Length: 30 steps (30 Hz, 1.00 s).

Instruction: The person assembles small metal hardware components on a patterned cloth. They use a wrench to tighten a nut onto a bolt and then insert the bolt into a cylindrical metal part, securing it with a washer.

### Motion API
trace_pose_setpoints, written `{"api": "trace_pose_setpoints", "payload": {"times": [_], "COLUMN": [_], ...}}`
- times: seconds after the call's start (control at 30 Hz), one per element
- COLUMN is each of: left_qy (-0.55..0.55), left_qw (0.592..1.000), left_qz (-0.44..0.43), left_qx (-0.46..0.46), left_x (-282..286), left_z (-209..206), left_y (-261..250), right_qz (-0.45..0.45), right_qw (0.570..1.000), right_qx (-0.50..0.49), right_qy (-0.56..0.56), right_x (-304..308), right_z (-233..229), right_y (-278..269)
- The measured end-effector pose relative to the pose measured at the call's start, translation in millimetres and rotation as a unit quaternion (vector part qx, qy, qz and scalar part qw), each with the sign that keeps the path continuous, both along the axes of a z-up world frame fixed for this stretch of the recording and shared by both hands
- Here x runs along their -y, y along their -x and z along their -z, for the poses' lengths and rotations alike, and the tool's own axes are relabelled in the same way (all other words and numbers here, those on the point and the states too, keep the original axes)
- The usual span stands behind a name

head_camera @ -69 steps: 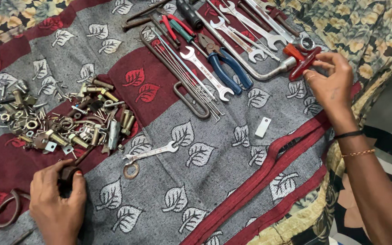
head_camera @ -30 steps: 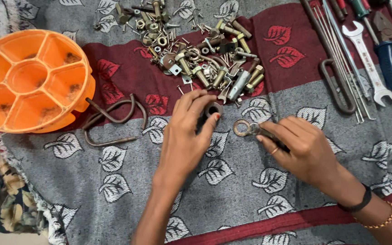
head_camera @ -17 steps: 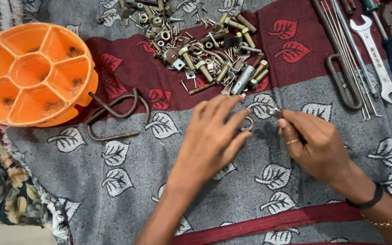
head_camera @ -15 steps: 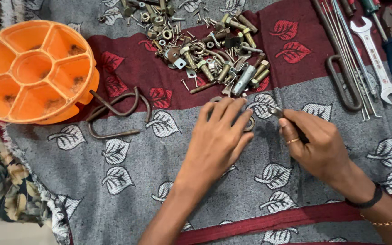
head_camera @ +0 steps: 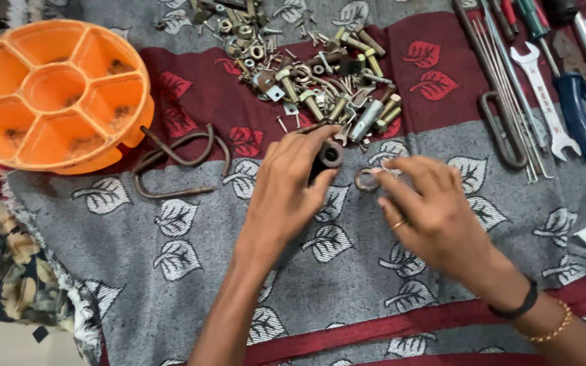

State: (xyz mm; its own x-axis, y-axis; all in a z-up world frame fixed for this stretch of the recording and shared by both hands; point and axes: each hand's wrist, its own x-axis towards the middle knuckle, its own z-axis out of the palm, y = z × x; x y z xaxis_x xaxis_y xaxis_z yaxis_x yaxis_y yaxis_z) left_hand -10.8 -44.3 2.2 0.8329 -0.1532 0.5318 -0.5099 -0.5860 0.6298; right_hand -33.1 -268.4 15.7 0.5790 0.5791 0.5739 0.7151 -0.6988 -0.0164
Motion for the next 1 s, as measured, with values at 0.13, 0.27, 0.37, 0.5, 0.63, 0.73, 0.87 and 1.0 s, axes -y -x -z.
{"api": "trace_pose_setpoints", "payload": {"times": [0.13,0.27,0.37,0.5,0.63,0.73,0.87,1.0], "left_qy": [0.085,0.079,0.056,0.052,0.076,0.068,0.052,0.033], "left_qw": [0.994,0.988,0.990,0.989,0.986,0.987,0.989,0.990], "left_qz": [0.035,0.100,0.124,0.133,0.143,0.142,0.135,0.136], "left_qx": [-0.062,-0.088,-0.045,-0.049,-0.042,-0.033,-0.021,-0.016], "left_x": [-1,9,28,45,48,47,46,44], "left_z": [-6,-3,9,27,33,33,31,28], "left_y": [9,15,17,14,10,11,13,14], "right_qz": [-0.011,0.010,0.048,-0.033,0.029,0.025,0.059,0.061], "right_qw": [0.997,0.998,0.967,0.856,0.906,0.921,0.941,0.950], "right_qx": [-0.030,-0.062,-0.177,-0.378,-0.353,-0.330,-0.289,-0.280], "right_qy": [0.069,-0.011,-0.176,-0.351,-0.233,-0.206,-0.167,-0.124], "right_x": [-13,12,34,49,37,31,23,24], "right_z": [9,16,10,0,10,13,8,-2], "right_y": [-2,-19,-20,-21,-21,-20,-13,0]}}
